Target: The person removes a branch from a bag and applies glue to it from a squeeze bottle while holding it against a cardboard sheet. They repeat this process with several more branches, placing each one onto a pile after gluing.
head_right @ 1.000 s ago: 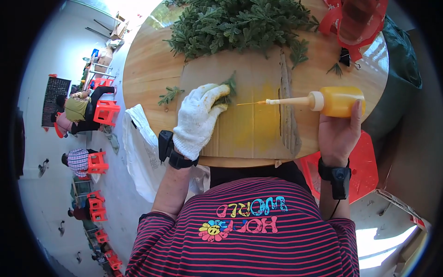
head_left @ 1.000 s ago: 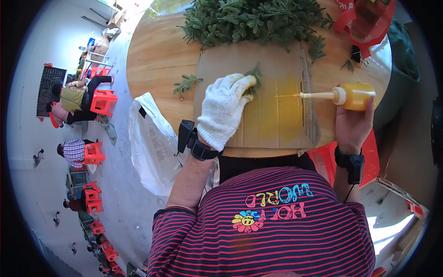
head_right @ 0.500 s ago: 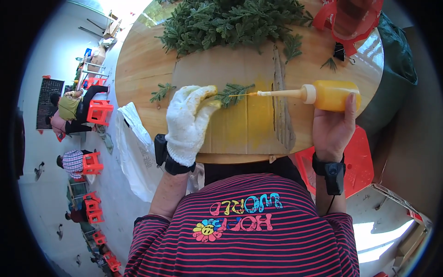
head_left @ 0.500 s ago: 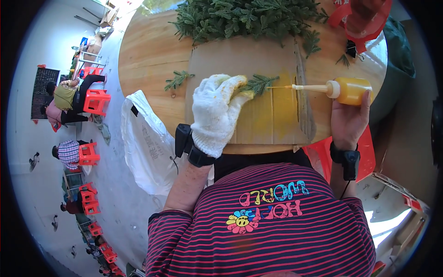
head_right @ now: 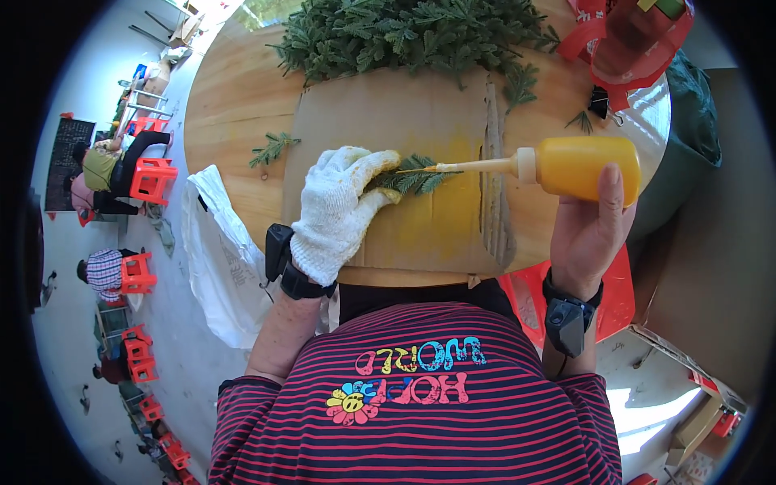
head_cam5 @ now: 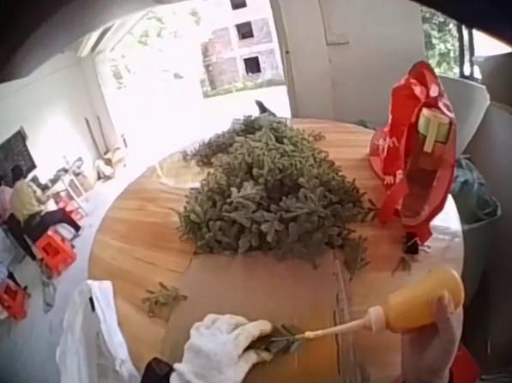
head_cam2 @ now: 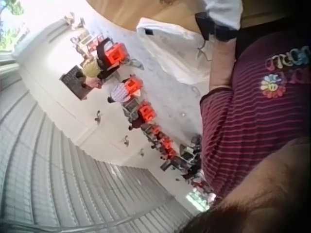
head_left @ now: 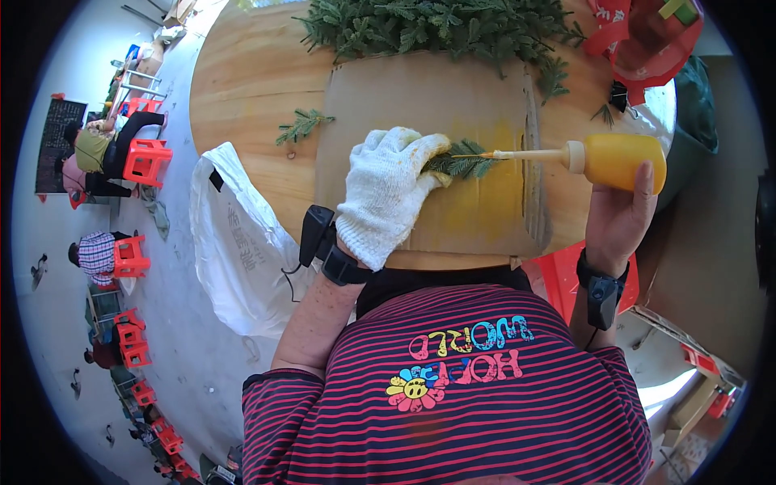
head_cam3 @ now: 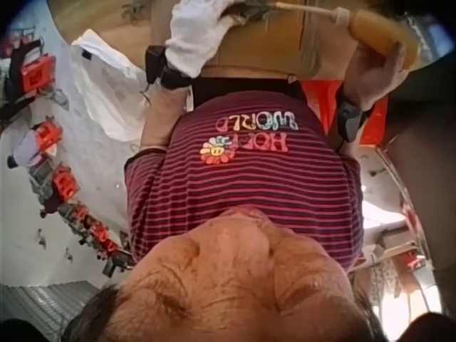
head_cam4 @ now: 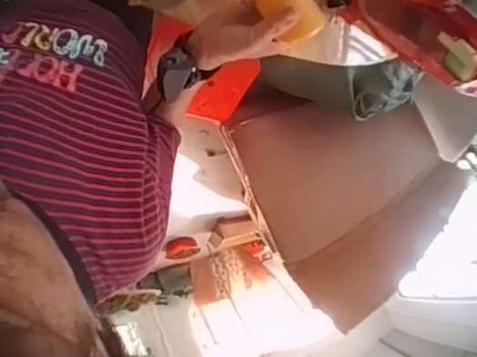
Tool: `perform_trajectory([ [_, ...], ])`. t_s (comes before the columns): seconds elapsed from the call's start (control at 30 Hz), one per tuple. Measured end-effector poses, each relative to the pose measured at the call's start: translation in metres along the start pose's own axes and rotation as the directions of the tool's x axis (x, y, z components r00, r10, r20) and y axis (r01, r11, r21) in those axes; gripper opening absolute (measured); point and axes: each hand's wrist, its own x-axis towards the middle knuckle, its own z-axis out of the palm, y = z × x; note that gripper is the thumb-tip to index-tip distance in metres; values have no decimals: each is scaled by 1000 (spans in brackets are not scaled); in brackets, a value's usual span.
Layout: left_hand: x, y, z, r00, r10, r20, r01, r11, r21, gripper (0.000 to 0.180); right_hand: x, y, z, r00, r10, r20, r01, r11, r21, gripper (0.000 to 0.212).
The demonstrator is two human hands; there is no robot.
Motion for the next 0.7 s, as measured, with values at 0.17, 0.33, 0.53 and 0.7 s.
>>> perform_trajectory([
  [0.17,-1,-1,2,1000,6,-2,-6,1000,-5,40,0,3,5,1000,-5,12,6,998,-68,27],
  [0.33,-1,0,2,1000,9,15,-9,1000,17,39,-1,7,9,1000,-9,28,12,995,-103,28],
  [0.53,-1,1,2,999,32,7,-32,999,34,38,-2,6,9,999,-24,32,29,986,-162,28],
  [0.7,-1,0,2,999,40,16,-41,999,28,37,-1,3,7,1000,-27,-2,26,978,-207,27],
])
